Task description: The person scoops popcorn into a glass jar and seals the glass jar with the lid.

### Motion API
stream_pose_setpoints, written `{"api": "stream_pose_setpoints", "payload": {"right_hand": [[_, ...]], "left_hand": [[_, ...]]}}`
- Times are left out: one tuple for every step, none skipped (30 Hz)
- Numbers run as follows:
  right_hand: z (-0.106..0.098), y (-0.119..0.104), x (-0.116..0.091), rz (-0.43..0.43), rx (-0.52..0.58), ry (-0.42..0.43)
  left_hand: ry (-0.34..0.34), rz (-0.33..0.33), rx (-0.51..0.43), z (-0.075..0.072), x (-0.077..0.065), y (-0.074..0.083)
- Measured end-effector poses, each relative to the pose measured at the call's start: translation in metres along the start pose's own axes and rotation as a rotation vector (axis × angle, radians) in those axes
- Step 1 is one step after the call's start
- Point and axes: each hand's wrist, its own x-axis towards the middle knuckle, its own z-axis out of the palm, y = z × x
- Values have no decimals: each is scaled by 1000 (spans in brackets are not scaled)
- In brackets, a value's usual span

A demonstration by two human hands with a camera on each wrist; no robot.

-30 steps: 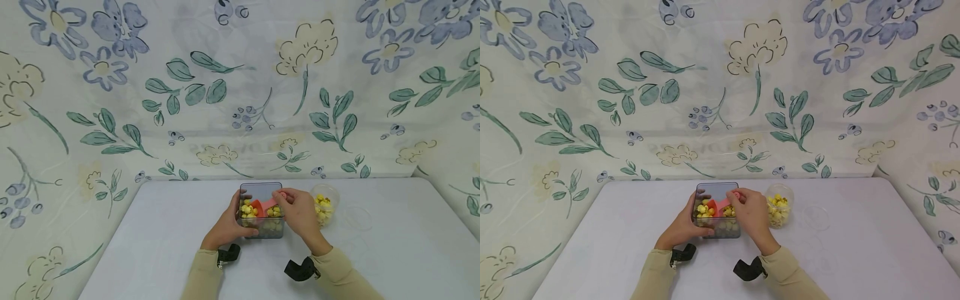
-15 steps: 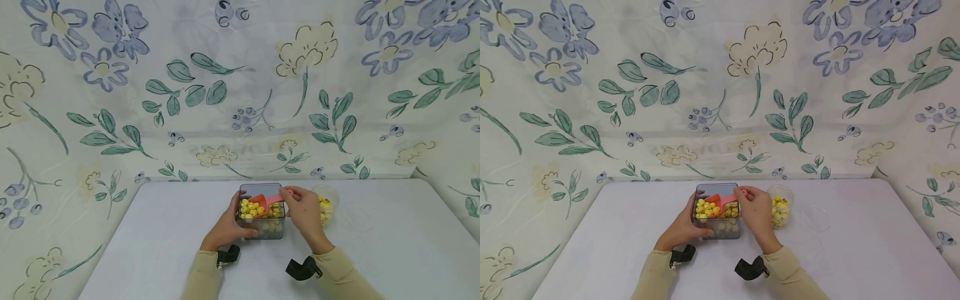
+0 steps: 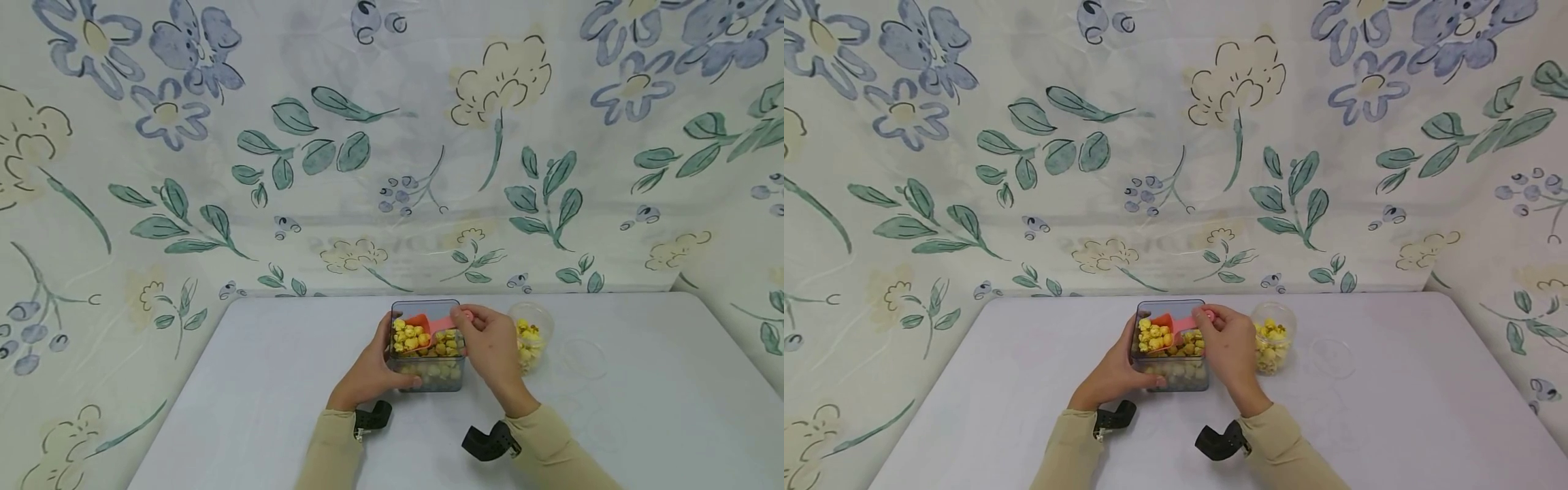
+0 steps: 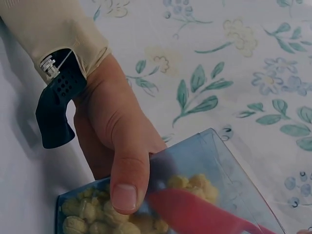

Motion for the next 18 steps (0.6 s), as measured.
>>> {"api": "stream_pose_setpoints", "payload": {"right_hand": [[0,0,0,5,0,-13],[0,0,0,8,-1,-19],[0,0,0,12,-8,-18],[-1,1,0,16,-11,-15],[-1,1,1,21,-16,-11],[-2,1,1,27,-18,-6],[-3,1,2,31,-14,-1],[-3,2,3,32,-11,8],[-4,2,3,33,-4,17],[-5,2,4,33,3,25],[-6,3,4,33,7,32],[-7,3,4,34,12,37],[-8,4,4,32,18,41],[-9,4,4,32,16,48],[-10,4,4,30,17,53],[-10,5,4,31,15,57],[-11,5,4,33,15,62],[-11,5,3,35,16,66]], "left_hand": [[2,1,3,0,0,0],[3,8,8,0,0,0],[3,17,10,0,0,0],[2,25,10,0,0,0],[2,30,9,0,0,-1],[4,36,15,0,1,-1],[3,43,16,0,1,-1],[2,45,13,0,1,-1],[-2,54,4,0,2,-2],[-4,55,-4,-1,2,-2],[-7,58,-10,-1,2,-2],[-11,62,-16,-1,2,-2],[-16,69,-28,-1,2,-3],[-19,75,-39,-1,3,-3],[-24,81,-50,-1,3,-3],[-25,77,-55,-1,3,-3],[-29,78,-57,-1,3,-4],[-32,75,-61,-1,3,-4]]}}
